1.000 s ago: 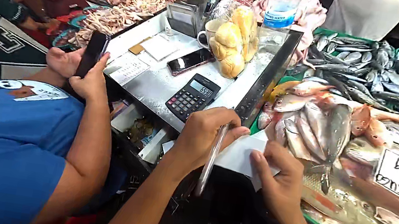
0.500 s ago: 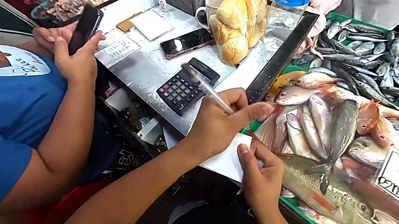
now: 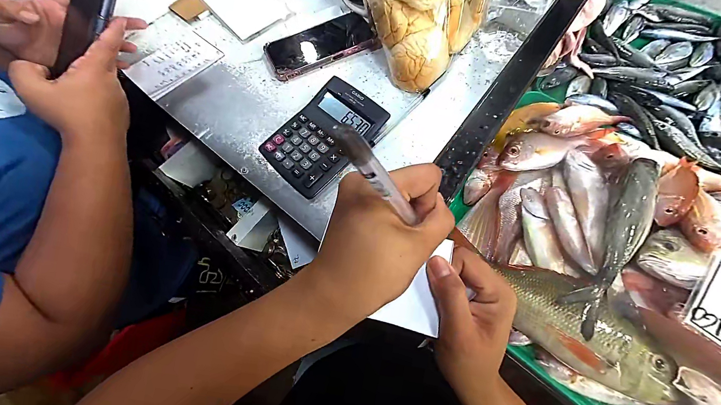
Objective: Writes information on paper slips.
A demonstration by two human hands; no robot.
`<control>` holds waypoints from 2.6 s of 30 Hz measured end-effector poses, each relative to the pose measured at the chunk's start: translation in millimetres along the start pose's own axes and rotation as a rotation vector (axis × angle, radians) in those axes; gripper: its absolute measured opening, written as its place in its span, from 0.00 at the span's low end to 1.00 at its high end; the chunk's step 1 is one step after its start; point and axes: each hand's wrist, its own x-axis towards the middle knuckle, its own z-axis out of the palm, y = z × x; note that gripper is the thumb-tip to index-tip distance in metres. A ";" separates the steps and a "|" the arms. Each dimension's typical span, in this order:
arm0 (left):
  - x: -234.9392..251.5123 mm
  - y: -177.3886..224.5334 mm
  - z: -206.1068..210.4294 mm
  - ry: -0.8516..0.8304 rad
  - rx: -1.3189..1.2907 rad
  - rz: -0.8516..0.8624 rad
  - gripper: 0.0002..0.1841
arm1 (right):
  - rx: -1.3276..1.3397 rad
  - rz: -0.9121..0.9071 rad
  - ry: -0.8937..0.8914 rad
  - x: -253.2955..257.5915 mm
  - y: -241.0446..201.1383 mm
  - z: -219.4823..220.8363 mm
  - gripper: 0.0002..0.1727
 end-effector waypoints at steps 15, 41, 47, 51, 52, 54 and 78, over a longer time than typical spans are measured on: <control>-0.3 1.0 1.1 -0.019 0.113 0.073 0.18 | 0.008 -0.014 -0.014 0.8 1.0 -1.9 0.17; 3.3 1.2 -2.5 -0.048 -0.092 0.007 0.14 | 0.083 0.004 -0.044 3.6 5.6 -3.6 0.17; 2.1 -0.2 -4.9 -0.049 -0.084 -0.006 0.17 | 0.231 0.136 -0.082 6.0 2.0 -4.1 0.17; 2.4 0.2 -2.1 -0.011 -0.005 -0.007 0.18 | 0.264 0.157 -0.091 5.9 1.9 -5.0 0.17; 2.6 0.4 -1.8 -0.007 -0.002 -0.010 0.18 | 0.268 0.155 -0.094 6.0 2.1 -5.3 0.17; 2.8 0.5 -1.5 -0.010 0.009 -0.016 0.18 | 0.260 0.147 -0.099 6.1 2.7 -5.5 0.17; 1.1 2.8 0.3 -0.040 0.104 0.018 0.17 | 0.224 0.127 -0.105 4.0 4.4 -8.1 0.17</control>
